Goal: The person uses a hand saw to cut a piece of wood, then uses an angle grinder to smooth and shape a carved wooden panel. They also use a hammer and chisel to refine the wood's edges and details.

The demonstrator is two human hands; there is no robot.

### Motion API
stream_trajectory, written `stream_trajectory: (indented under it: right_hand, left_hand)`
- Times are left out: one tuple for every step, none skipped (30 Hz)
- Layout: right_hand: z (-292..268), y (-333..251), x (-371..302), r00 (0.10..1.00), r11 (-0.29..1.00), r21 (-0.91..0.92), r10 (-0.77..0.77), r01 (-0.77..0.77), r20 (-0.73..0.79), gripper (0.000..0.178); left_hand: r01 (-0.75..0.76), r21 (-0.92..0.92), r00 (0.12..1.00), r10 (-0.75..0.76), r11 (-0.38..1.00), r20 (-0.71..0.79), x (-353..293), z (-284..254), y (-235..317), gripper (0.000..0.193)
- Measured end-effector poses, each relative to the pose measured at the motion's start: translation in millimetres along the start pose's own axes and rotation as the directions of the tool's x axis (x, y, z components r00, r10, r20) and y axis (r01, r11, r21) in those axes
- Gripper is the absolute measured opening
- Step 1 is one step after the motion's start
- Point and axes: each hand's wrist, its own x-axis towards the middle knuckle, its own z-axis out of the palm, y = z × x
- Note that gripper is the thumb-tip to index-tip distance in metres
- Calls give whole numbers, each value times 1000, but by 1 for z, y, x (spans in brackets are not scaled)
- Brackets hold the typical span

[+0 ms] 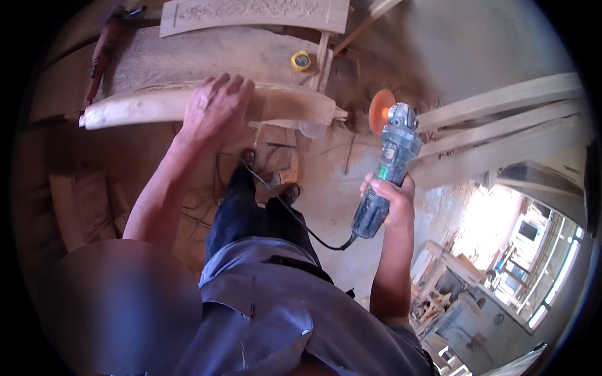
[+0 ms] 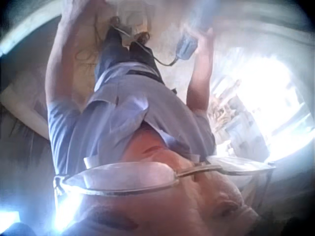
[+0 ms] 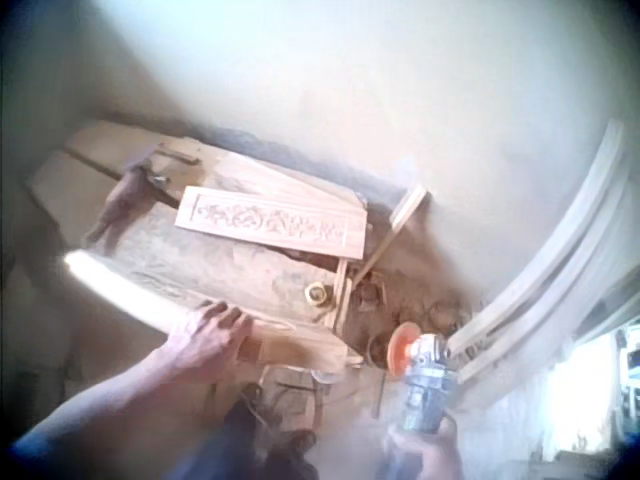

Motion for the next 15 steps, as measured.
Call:
stream_trajectory:
  right_hand:
    - [-8,3,-9,997,992,126,10,-19,71,49]
    - [-17,8,-18,990,967,249,8,-44,142,53]
    - [-35,22,-25,970,908,393,52,-146,239,66]
    - [-44,32,-29,958,847,493,62,-200,282,67]
    - [-50,42,-34,944,771,585,63,-252,324,69]
    - [-53,50,-38,927,682,665,53,-304,370,70]
    - [-53,58,-44,932,676,673,57,-300,358,75]
    - [-55,65,-49,937,667,686,56,-291,344,75]
    - [-52,73,-52,939,650,702,52,-291,340,75]
    - [-50,78,-55,940,632,718,49,-291,337,74]
    - [-50,77,-60,947,648,711,55,-275,316,71]
    - [-45,72,-66,958,720,644,110,-260,264,70]
    - [-41,65,-71,964,782,569,159,-254,213,68]
    - [-33,57,-75,966,836,486,202,-255,158,67]
    - [-19,46,-81,981,929,316,194,-194,31,57]
  left_hand:
    - [12,-21,999,-11,1000,35,-9,7,5,33]
    - [4,-32,1000,-3,999,17,-19,9,8,37]
    - [-7,-49,1000,7,999,-8,-27,12,12,40]
    - [-14,-63,999,12,998,-34,-33,17,15,43]
    - [-32,-51,998,29,998,-52,-38,20,18,46]
    - [-47,-33,996,44,998,-71,-41,21,19,49]
    - [-58,-10,995,57,998,-86,-44,22,19,51]
    - [-54,-37,996,51,998,-78,-45,24,21,51]
    - [-47,-49,997,44,998,-65,-46,23,20,50]
    - [-39,-61,998,36,997,-51,-48,23,19,50]
    - [-31,-71,998,28,997,-49,-48,24,20,50]
    - [-23,-74,999,20,997,-42,-48,23,20,50]
    - [-13,-71,999,11,997,-33,-49,22,20,50]
    - [-13,-73,999,10,997,-34,-50,22,20,50]
    - [-20,-78,999,18,997,-33,-50,22,20,49]
